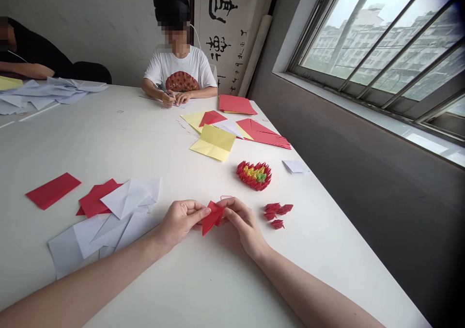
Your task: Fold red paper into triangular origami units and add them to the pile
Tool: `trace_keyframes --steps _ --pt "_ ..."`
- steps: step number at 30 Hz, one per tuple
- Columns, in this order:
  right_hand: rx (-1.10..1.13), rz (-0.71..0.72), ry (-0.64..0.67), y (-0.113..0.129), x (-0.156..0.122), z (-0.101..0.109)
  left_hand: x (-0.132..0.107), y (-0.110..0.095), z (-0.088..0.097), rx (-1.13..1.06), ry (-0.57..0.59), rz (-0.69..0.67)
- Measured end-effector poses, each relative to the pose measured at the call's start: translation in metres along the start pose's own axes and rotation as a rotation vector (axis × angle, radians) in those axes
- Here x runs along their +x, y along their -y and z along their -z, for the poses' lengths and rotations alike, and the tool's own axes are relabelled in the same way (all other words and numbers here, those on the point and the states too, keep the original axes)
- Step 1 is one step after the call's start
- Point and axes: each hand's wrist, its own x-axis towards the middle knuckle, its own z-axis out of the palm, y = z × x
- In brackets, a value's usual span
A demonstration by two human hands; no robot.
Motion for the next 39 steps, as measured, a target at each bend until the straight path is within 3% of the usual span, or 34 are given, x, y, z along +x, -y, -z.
trace_keyframes --steps 9,20,28,34,39 --pt "-0.092 -0.093 0.077 -0.007 0.002 -0.001 0.0 0.004 0.004 0.082 -0.052 -0.048" --pt "-0.072 -0.09 0.09 -0.004 0.001 0.0 -0.002 0.004 0.003 0.147 0.14 -0.059" --pt "-0.072 -0.052 0.005 0.003 0.0 -0.001 0.001 -0.002 0.005 0.033 0.018 -0.078" --pt "-0.027 0.036 -0.012 -0.002 -0.001 -0.003 0.001 -0.001 0.005 0.037 0.013 -0.074" --pt "-0.178 0.085 -0.037 -0.006 -0.003 -0.003 0.003 -0.002 0.005 0.011 0.014 -0.067"
